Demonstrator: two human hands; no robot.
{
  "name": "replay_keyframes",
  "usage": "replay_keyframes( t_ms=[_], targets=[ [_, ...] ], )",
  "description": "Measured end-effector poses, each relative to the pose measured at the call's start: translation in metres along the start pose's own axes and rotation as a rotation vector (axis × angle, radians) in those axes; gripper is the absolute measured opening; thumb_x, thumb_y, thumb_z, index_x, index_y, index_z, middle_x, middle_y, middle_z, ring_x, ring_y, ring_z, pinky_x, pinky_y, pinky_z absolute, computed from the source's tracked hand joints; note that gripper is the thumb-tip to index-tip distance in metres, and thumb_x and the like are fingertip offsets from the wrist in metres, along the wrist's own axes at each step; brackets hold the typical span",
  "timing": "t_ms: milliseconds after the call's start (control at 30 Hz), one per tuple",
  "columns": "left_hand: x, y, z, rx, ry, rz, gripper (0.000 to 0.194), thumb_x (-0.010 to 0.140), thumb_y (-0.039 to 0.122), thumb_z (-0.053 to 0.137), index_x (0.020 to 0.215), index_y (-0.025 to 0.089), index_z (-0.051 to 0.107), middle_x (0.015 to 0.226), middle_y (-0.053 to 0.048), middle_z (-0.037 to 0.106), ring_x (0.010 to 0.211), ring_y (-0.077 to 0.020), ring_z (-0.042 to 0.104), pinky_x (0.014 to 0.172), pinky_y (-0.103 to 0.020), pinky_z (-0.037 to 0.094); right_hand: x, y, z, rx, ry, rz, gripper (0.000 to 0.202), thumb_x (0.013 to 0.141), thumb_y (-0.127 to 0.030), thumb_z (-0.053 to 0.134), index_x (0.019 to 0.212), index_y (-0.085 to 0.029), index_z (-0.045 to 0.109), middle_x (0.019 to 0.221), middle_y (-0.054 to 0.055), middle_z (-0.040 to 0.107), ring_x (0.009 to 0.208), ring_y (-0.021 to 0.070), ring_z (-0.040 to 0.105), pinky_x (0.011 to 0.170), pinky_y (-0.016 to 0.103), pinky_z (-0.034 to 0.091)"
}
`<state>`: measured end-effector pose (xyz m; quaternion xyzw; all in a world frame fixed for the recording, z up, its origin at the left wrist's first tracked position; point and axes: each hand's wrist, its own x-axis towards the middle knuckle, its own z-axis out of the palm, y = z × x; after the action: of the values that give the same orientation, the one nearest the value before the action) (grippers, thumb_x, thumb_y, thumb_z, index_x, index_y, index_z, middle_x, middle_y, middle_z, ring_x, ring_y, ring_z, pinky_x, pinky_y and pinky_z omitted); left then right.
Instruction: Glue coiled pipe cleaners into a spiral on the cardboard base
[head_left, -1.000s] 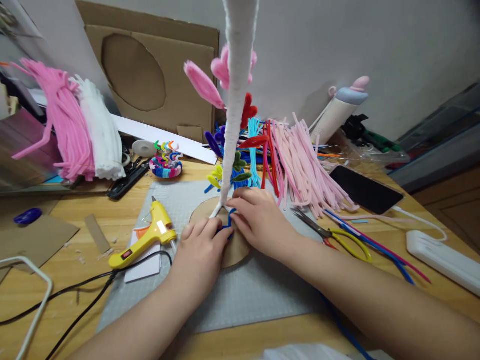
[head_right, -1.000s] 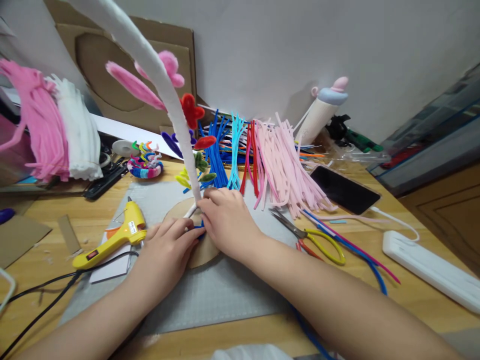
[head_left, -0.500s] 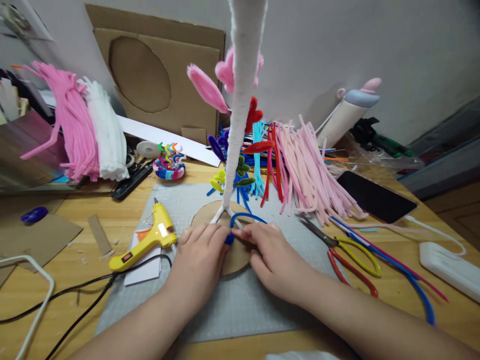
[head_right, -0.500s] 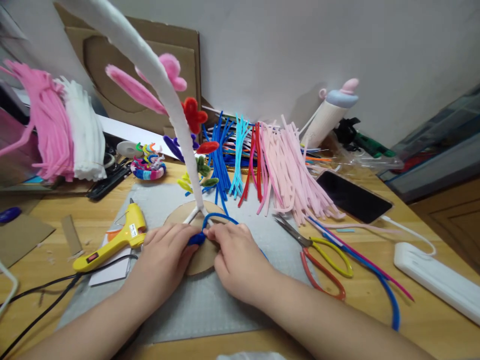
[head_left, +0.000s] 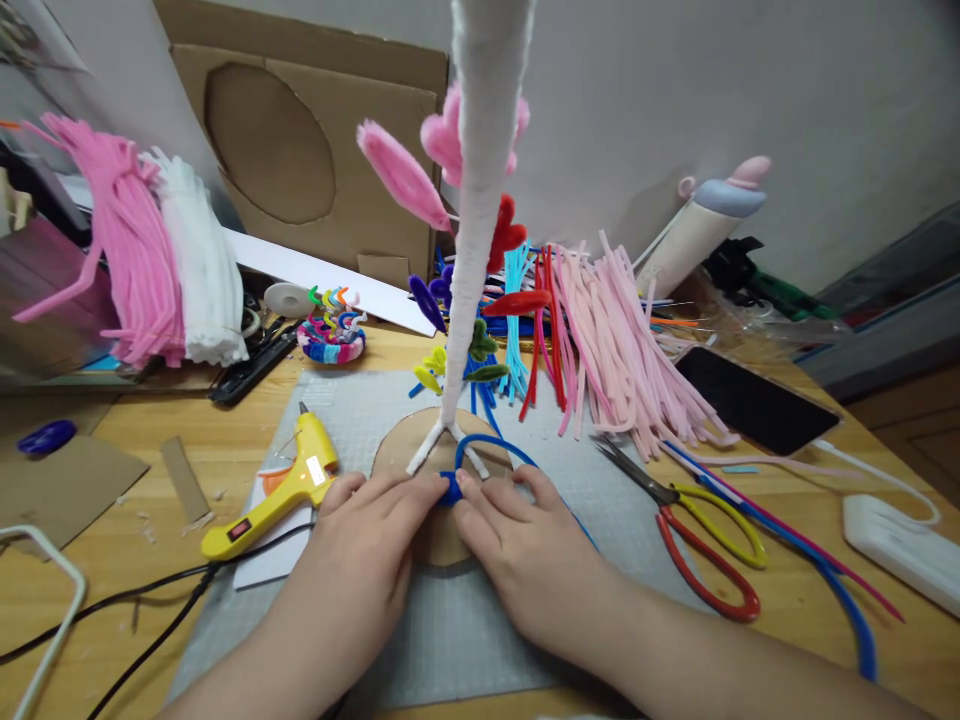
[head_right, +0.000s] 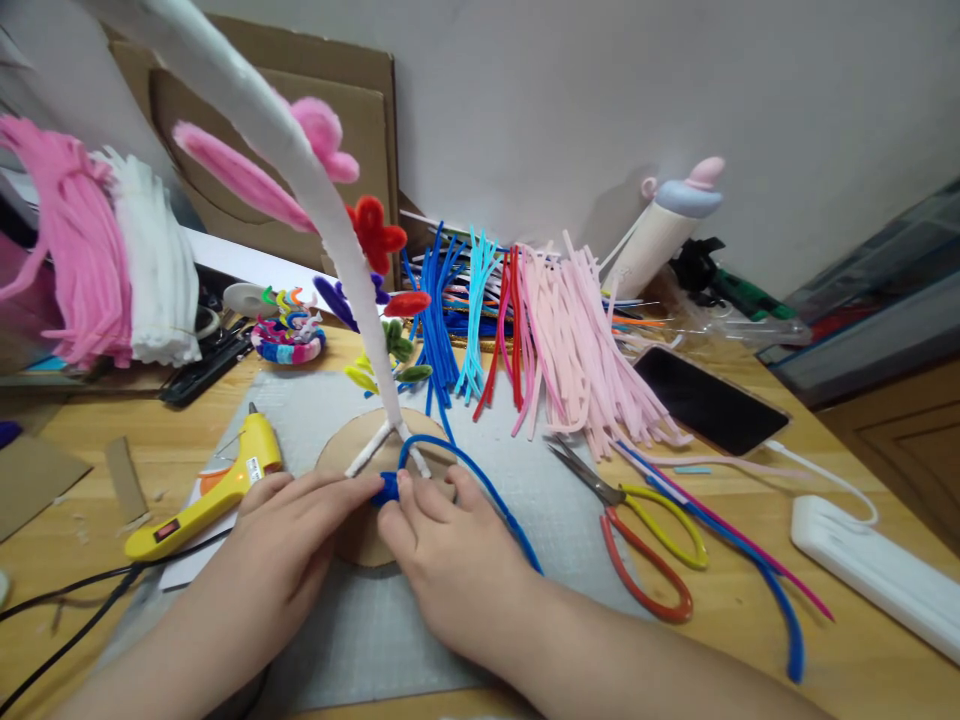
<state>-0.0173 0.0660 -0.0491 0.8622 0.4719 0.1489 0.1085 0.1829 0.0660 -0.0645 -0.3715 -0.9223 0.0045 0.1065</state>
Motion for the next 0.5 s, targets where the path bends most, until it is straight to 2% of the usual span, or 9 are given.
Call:
replay_keyframes(
  t_ms=[100, 233, 400, 500],
  targets=[
    [-0.0039, 0.0002, 0.0028, 0.097, 0.024, 0.061, 0.059, 0.072, 0.001, 0.040, 0.123, 0.026, 0.055, 0.128, 0.002, 0.061, 0.111, -0.0196, 0.058, 0.089, -0.040, 0.032, 0.0000, 0.0020, 0.0009, 0.064, 0.006, 0.043, 0.036, 0.087, -0.011, 0.042, 0.122, -0.012, 0.052, 0.128, 0.011, 0.059, 0.106, 0.0220, 0.052, 0.096, 0.045, 0.024],
    [-0.0080, -0.0012, 0.0060, 0.173, 0.037, 0.107, 0.057, 0.073, 0.003, 0.041, 0.123, 0.025, 0.056, 0.128, 0.002, 0.062, 0.110, -0.0189, 0.059, 0.091, -0.040, 0.031, -0.0019, 0.0057, 0.0025, 0.097, 0.023, 0.046, 0.041, 0.086, -0.012, 0.044, 0.127, -0.013, 0.051, 0.133, 0.010, 0.056, 0.108, 0.0226, 0.052, 0.097, 0.048, 0.023],
    [-0.0067, -0.0010, 0.0037, 0.167, -0.054, 0.087, 0.051, 0.075, 0.007, 0.043, 0.121, 0.024, 0.059, 0.128, -0.001, 0.062, 0.112, -0.0201, 0.058, 0.092, -0.038, 0.034, -0.0030, 0.0020, 0.0066, 0.028, 0.030, -0.002, 0.043, 0.086, -0.013, 0.043, 0.128, -0.008, 0.051, 0.132, 0.014, 0.055, 0.109, 0.0243, 0.052, 0.096, 0.050, 0.025],
    [-0.0056, -0.0005, 0.0029, 0.166, -0.051, 0.087, 0.050, 0.074, 0.007, 0.043, 0.119, 0.022, 0.061, 0.127, -0.002, 0.062, 0.111, -0.0201, 0.058, 0.093, -0.039, 0.034, -0.0039, -0.0018, 0.0099, -0.039, 0.032, -0.035, 0.043, 0.086, -0.013, 0.041, 0.127, -0.003, 0.051, 0.134, 0.019, 0.052, 0.117, 0.0274, 0.047, 0.097, 0.050, 0.027]
  ],
)
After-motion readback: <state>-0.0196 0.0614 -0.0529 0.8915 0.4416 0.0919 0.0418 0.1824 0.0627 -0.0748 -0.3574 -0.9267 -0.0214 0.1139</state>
